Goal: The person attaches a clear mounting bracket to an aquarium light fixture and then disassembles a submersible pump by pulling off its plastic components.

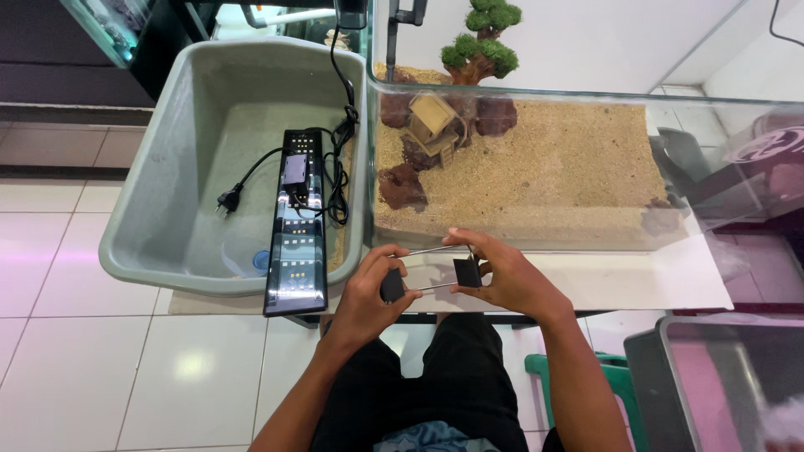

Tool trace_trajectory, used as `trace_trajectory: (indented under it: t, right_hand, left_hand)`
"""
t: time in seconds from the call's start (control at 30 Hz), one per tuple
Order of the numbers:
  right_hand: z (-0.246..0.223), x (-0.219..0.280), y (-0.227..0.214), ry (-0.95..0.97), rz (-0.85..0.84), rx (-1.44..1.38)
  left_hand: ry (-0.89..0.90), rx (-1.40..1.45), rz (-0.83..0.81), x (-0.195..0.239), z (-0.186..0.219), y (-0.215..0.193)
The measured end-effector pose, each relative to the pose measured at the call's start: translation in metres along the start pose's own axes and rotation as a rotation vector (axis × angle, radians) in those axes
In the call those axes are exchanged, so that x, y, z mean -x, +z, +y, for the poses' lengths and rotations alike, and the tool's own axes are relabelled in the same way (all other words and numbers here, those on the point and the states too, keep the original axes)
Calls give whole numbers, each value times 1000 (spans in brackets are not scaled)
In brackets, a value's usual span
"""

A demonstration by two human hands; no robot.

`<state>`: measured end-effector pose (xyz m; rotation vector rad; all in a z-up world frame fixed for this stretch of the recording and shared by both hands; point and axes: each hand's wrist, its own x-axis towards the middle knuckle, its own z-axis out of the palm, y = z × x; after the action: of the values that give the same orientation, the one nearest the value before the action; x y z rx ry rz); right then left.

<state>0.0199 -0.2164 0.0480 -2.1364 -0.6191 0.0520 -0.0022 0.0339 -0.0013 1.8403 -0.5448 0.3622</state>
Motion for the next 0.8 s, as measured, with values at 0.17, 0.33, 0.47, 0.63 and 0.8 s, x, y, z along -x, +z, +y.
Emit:
trace_trajectory:
  t: [0.17, 0.33, 0.47, 0.63, 0.8]
  right_hand:
    - [-2, -1, -1, -55, -24, 86]
    - [-10, 1, -7, -185, -55, 395]
    - [-3, 4, -9, -400, 3, 613]
    - [-2, 5, -5, -478, 55, 673]
    - [-6, 9, -7, -336, 96, 379]
  left_hand:
    - [-2, -2, -2, 0, -1, 2]
    - [3, -12, 0, 0, 0, 4]
    - [17, 14, -25, -1, 5, 4]
    - [45, -6, -40, -6, 15, 3]
    - [-94, 414, 41, 4, 9, 10]
